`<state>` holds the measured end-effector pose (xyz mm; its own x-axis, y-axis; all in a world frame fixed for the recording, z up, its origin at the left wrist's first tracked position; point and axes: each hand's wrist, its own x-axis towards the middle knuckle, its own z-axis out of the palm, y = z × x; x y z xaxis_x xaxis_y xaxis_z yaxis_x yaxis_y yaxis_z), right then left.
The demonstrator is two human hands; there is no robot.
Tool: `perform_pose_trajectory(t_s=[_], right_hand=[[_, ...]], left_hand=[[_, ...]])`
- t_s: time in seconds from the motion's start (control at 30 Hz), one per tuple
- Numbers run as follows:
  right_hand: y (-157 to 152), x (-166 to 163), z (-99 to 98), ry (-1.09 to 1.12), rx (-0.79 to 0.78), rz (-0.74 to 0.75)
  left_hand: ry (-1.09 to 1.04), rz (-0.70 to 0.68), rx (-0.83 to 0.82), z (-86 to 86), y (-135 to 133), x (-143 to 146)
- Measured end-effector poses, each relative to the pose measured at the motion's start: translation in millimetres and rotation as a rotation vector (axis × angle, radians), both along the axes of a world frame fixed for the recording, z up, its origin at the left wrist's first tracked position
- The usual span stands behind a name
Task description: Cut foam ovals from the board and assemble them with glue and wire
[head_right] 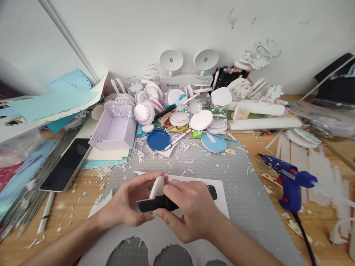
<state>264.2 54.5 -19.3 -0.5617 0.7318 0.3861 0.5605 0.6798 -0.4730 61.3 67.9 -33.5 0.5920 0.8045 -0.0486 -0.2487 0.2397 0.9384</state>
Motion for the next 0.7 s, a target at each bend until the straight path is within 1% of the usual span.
perform_pose_trajectory(t_s=[0.13,0.27,0.33,0.43,0.53,0.63,0.7], right_hand=[[6,6,-2.0,0.036,0.016,-0.048],[14,16,-5.0,0.053,0.045,-0.194],[15,18,-4.9,0.080,0.065,-0.239],[13,15,-2.9,0.121,0.055,-0.200],[7,8,-1.3,0.139,0.044,-0.104],[4,1,-1.5,0.106,0.037,-0.010],[3,-1,-2.3,0.076,0.029,0.020]], left_hand=[[-0.049,-0.030,-0.014,-3.8,-2,-2],[-0.131,-0.045,-0.042,-3.9,-3,-3],[-0.167,-0.065,-0.072,-1.8,-2,-3],[-0.200,-0.080,-0.120,2.3,0,-2],[-0.234,-0.087,-0.155,6.0,1,-1],[-0.206,-0.090,-0.173,8.7,1,1],[-0.182,-0.094,-0.166,10.3,1,2]])
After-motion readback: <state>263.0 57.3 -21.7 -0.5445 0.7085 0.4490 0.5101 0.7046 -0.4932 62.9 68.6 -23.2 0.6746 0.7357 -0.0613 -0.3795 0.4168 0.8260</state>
